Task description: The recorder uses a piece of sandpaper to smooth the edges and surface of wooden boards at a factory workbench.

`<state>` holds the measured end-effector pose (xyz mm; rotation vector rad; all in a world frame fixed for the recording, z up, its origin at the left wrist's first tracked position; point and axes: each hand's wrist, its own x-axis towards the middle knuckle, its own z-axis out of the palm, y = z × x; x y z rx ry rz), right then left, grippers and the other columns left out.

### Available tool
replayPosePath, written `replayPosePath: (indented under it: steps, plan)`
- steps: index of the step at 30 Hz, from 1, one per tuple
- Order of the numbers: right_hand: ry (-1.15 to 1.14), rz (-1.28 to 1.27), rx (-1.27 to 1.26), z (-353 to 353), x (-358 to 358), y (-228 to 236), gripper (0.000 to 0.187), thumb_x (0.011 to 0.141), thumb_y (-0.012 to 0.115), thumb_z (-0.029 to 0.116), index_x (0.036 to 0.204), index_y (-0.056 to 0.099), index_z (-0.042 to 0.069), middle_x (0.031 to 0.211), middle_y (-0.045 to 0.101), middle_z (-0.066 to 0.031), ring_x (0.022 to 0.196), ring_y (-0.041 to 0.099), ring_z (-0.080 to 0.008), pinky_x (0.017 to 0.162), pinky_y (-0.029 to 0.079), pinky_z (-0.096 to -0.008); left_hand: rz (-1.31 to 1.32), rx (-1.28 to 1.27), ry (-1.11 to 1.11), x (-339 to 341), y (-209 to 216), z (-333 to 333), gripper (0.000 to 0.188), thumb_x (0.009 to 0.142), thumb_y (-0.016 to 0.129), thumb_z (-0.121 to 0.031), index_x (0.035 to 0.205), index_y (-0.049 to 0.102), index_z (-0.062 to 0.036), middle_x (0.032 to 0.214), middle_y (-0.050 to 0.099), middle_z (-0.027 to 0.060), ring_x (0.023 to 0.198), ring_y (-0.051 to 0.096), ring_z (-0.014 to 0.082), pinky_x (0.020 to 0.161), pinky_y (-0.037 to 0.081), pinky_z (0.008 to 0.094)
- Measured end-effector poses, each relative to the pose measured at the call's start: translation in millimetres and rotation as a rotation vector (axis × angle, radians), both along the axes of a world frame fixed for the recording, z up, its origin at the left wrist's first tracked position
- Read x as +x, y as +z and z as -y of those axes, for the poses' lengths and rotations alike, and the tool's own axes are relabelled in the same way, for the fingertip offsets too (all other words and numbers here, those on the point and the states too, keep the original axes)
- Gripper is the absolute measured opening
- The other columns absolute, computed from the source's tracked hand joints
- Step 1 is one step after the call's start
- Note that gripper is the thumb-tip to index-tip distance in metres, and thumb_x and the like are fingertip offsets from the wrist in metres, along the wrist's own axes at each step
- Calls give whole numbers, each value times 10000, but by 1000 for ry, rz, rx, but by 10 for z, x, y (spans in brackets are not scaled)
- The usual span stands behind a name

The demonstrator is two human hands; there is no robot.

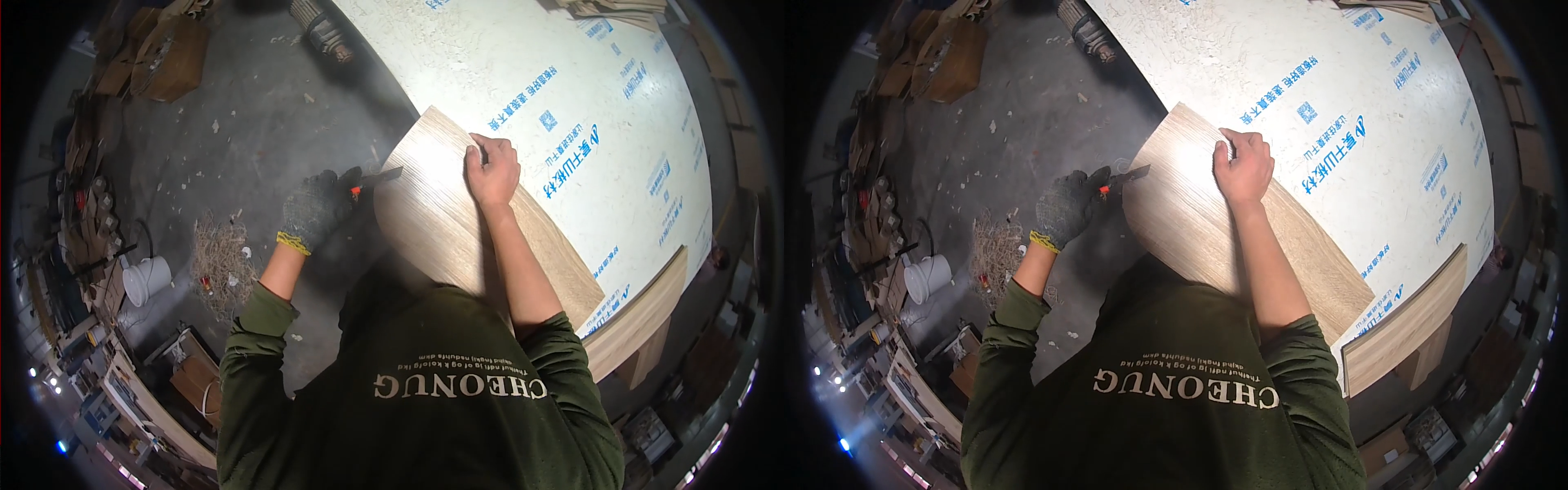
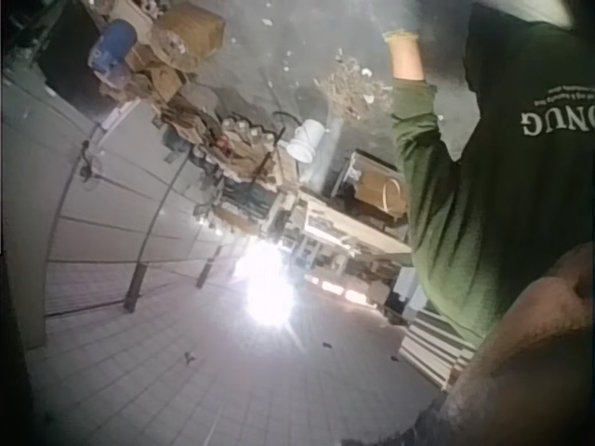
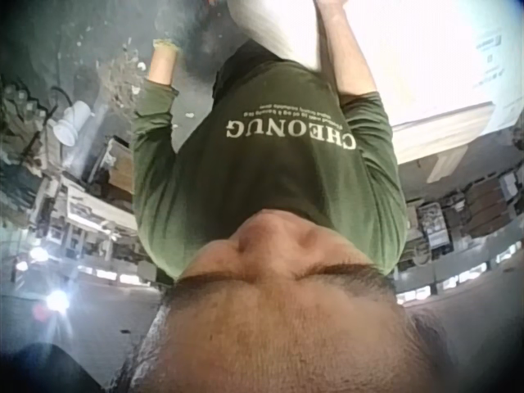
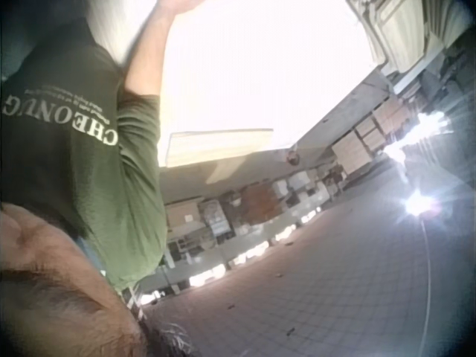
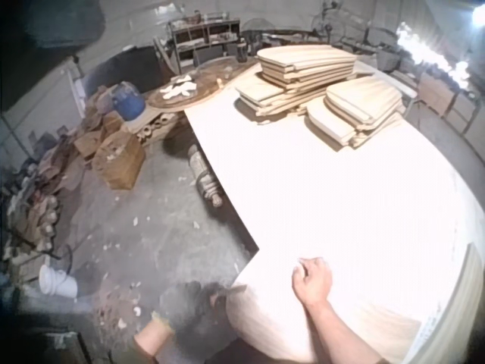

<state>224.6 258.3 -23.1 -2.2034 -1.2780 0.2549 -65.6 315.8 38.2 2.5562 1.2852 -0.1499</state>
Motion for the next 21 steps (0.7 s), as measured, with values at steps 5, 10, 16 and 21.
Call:
replayPosePath:
  steps: [5, 10, 16, 21]
  plan:
    - [-1, -18, 3, 0, 3, 8, 227, 818, 645, 264, 1016, 727, 188, 925, 580, -44, 924, 551, -240, 828, 420, -375, 18, -50, -59, 92, 63, -242, 458, 847, 572, -227, 1305, 566, -228, 933, 595, 117, 835, 606, 344, 723, 509, 459]
    - [-7, -17, 4, 0, -7, 15, 227, 818, 645, 270, 1010, 729, 185, 920, 583, -43, 924, 551, -240, 826, 421, -375, 67, -34, -142, 142, -38, -425, 446, 849, 597, -243, 1294, 572, -227, 943, 601, 117, 856, 609, 340, 732, 511, 462]
    - [2, 14, 24, 4, -5, 36, 231, 811, 653, 247, 1012, 733, 167, 917, 595, -62, 894, 563, -246, 805, 449, -370, 8, -20, -181, 372, 0, -610, 402, 880, 590, -270, 1279, 578, -222, 1006, 617, 126, 900, 614, 346, 769, 514, 463]
    - [-12, -37, -10, -4, -17, 43, 233, 815, 639, 271, 1012, 730, 186, 937, 597, -45, 942, 550, -242, 846, 417, -376, -60, -159, -170, 620, 126, -759, 367, 908, 569, -298, 1267, 584, -231, 1061, 646, 129, 959, 617, 342, 820, 509, 456]
